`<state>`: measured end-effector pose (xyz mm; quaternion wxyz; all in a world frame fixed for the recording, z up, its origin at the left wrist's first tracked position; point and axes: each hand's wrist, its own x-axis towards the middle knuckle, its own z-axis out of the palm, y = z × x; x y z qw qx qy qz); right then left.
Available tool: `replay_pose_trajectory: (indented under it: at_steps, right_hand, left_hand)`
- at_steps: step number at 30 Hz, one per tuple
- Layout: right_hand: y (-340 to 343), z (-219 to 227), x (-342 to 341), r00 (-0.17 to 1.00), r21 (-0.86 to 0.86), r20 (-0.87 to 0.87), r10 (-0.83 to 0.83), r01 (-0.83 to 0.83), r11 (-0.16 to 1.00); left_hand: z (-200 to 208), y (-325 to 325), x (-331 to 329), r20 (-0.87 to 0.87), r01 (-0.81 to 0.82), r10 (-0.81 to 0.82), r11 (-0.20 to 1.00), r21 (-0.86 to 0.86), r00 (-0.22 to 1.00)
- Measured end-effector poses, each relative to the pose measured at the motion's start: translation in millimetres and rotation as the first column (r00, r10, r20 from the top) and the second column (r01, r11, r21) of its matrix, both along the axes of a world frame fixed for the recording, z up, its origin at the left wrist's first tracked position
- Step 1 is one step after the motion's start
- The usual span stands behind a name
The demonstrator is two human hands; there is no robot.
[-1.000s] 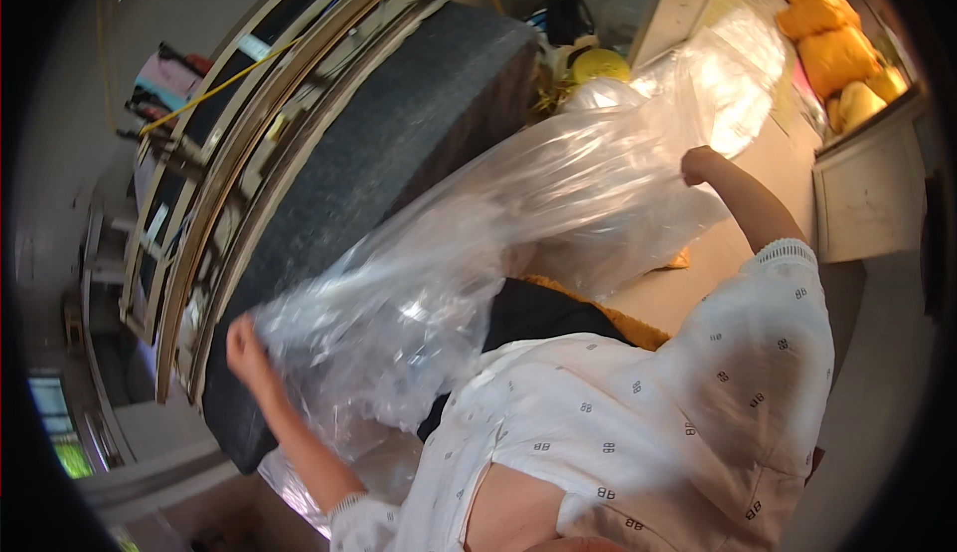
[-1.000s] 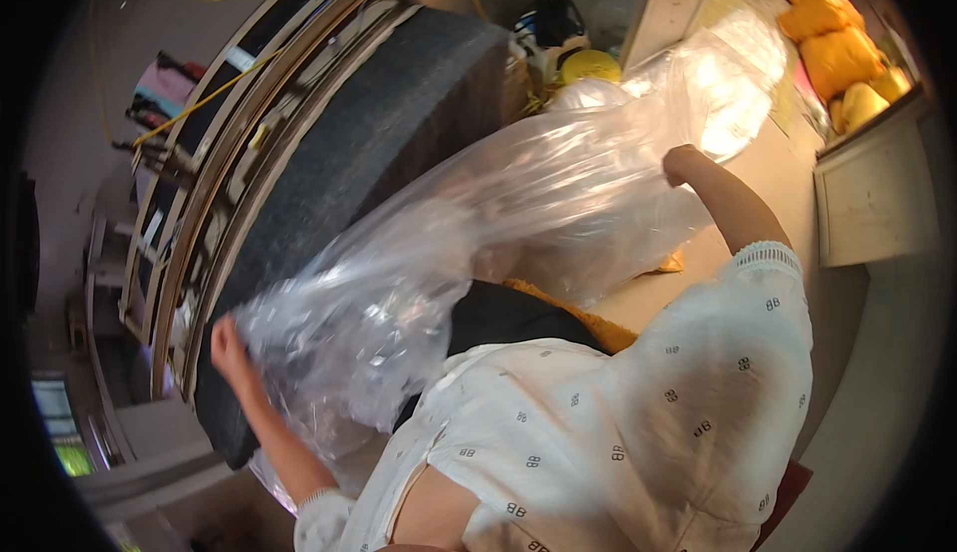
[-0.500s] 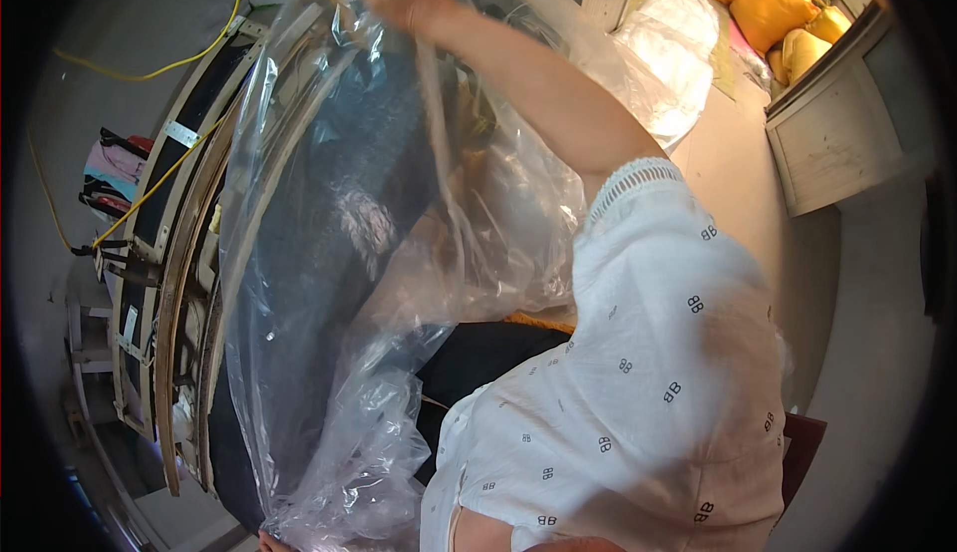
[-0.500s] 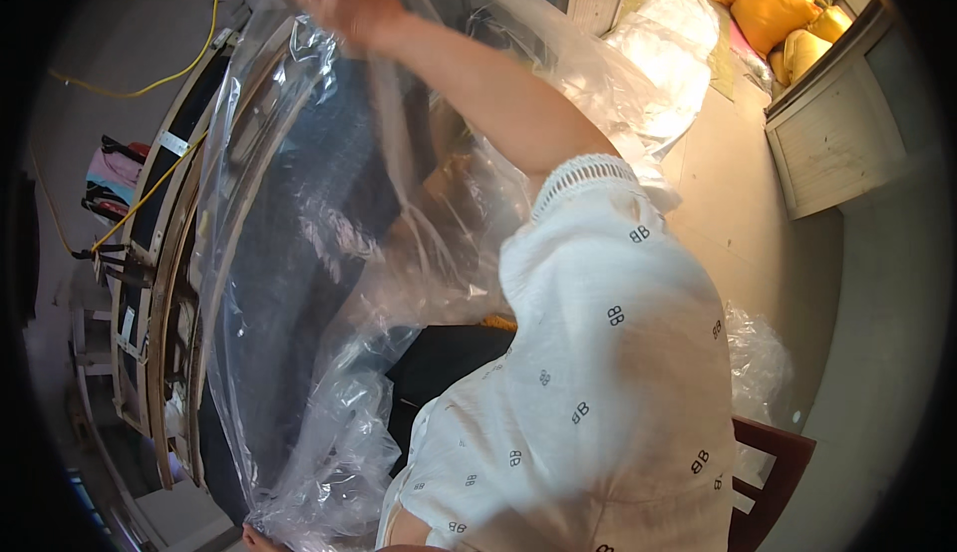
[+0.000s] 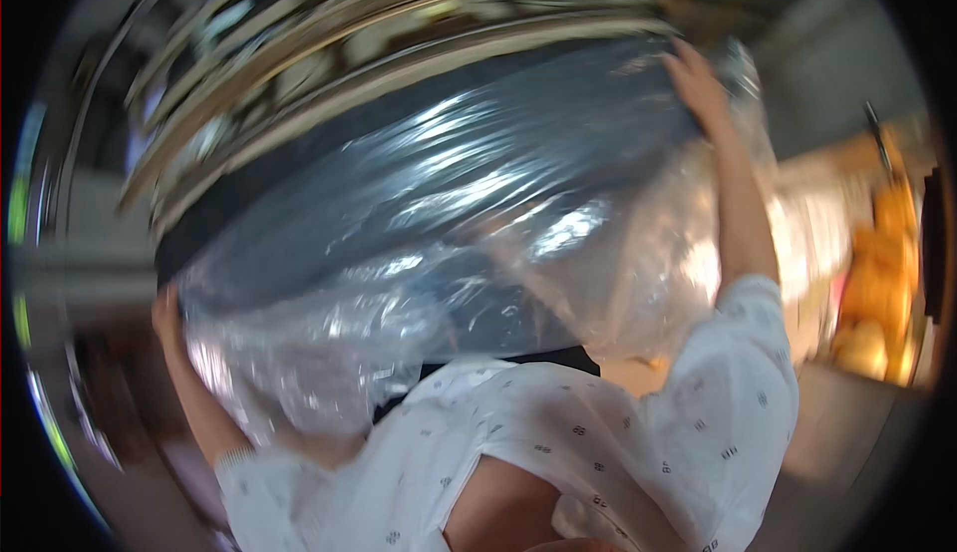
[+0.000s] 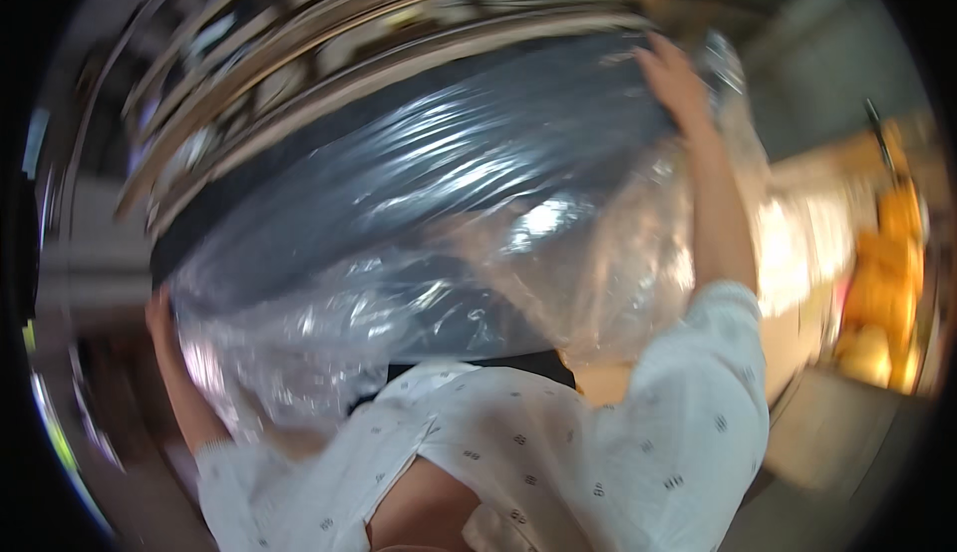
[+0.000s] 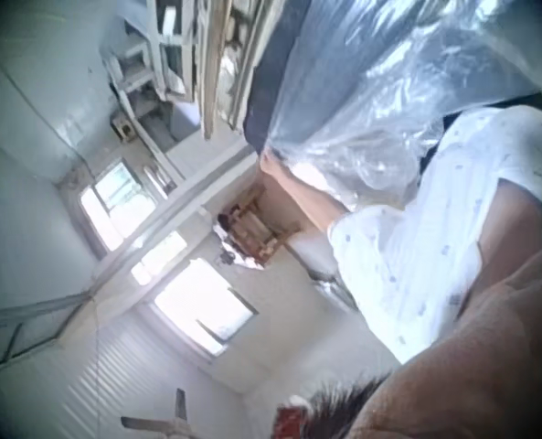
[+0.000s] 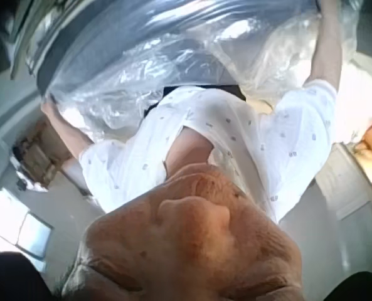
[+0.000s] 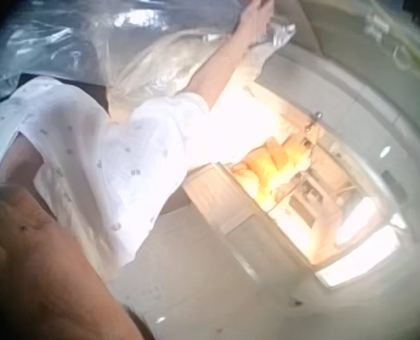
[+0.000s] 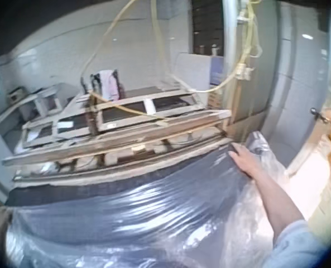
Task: Packaging or wrapping a large dark-colored product with transparent plastic film on a manufacturing table.
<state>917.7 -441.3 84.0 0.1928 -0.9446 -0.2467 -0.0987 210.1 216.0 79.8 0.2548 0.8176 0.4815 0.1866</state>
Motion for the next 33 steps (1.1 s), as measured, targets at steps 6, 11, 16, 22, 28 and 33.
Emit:
replay_pose_trajectory:
  at_steps: [6,11,16,22,28,33]
  right_hand:
    - [-73,-9,87,0.989,-0.560,0.122,-0.089,0.143,0.816]
    - [136,78,-87,0.749,-0.141,0.526,0.403,-0.391,0.910]
    - [278,82,-316,0.619,0.345,0.236,0.749,-0.774,0.531]
    - [299,30,-455,0.376,0.000,0.175,0.910,-0.924,0.382]
    - [272,21,-414,0.392,0.308,-0.210,0.895,-0.843,0.441]
    - [216,85,-371,-0.093,0.651,-0.741,0.665,0.144,0.745]
  left_hand:
    - [-8,-38,125,0.374,-0.346,0.234,0.899,0.269,0.898]
    - [-23,-23,135,0.440,-0.484,0.287,0.754,0.444,0.851]
    - [-24,-19,113,0.464,-0.557,0.353,0.705,0.440,0.813]
    - [-23,-24,152,0.509,-0.604,0.411,0.737,0.303,0.756]
    - [-14,-35,138,0.572,-0.595,0.368,0.753,0.279,0.733]
    - [-30,-5,129,0.561,-0.573,0.271,0.669,0.474,0.782]
